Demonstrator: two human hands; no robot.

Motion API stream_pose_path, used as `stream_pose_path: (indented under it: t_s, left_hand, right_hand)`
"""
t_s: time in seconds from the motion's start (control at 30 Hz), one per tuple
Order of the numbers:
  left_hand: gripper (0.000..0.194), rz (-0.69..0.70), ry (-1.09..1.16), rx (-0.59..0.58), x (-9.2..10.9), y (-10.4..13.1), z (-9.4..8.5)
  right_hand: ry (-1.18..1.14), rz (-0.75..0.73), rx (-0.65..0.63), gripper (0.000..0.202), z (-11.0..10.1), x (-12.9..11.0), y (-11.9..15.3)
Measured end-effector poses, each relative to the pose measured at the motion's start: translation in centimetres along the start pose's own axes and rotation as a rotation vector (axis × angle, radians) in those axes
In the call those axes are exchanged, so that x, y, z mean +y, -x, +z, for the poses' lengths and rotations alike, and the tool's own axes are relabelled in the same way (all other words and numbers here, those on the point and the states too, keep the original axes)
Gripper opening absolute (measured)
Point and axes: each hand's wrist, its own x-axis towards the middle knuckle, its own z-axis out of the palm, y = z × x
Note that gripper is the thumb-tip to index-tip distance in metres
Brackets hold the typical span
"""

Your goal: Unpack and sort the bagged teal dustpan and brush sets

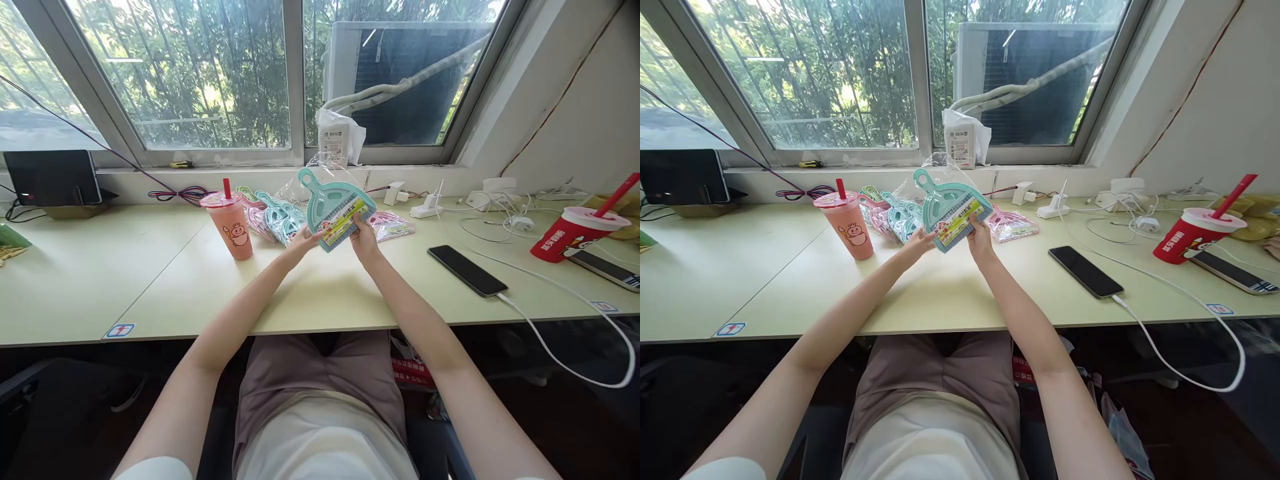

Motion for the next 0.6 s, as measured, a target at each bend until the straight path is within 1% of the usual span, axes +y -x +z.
stream_pose_path:
  t_s: [0.07, 0.13, 0.27, 0.33, 0.47, 0.6]
  left_hand:
    - [0.09, 0.047, 0.118, 0.064, 0.2, -0.3, -0.5]
    - [0.08, 0.041, 0.173, 0.091, 0.4, -0.3, -0.8]
    - [0.055, -0.095, 0.16, 0.156, 0.5, 0.1, -0.5]
    - [0.048, -0.131, 0.149, 0.174, 0.3, 0.4, -0.1]
    - [0.05, -0.172, 0.146, 0.157, -0.4, 0.6, 0.8]
    - [0.053, -0.206, 0.137, 0.172, -1.3, 0.4, 1.2]
  right_hand:
    - [0.003, 0.03, 0.001, 0.025, 0.1, 0.3, 0.2]
    - [0.021, 0.066, -0.011, 0.024, 0.3, 0.7, 0.4]
    - [0.048, 0.117, -0.064, 0.026, 0.6, 1.0, 0.8]
    - [0.052, 0.123, -0.07, 0.025, 0.6, 1.0, 0.8]
    - [0.058, 0.103, -0.014, 0.021, 0.3, 1.0, 0.6]
    - [0.057, 0.073, 0.024, 0.022, 0.2, 1.0, 0.4]
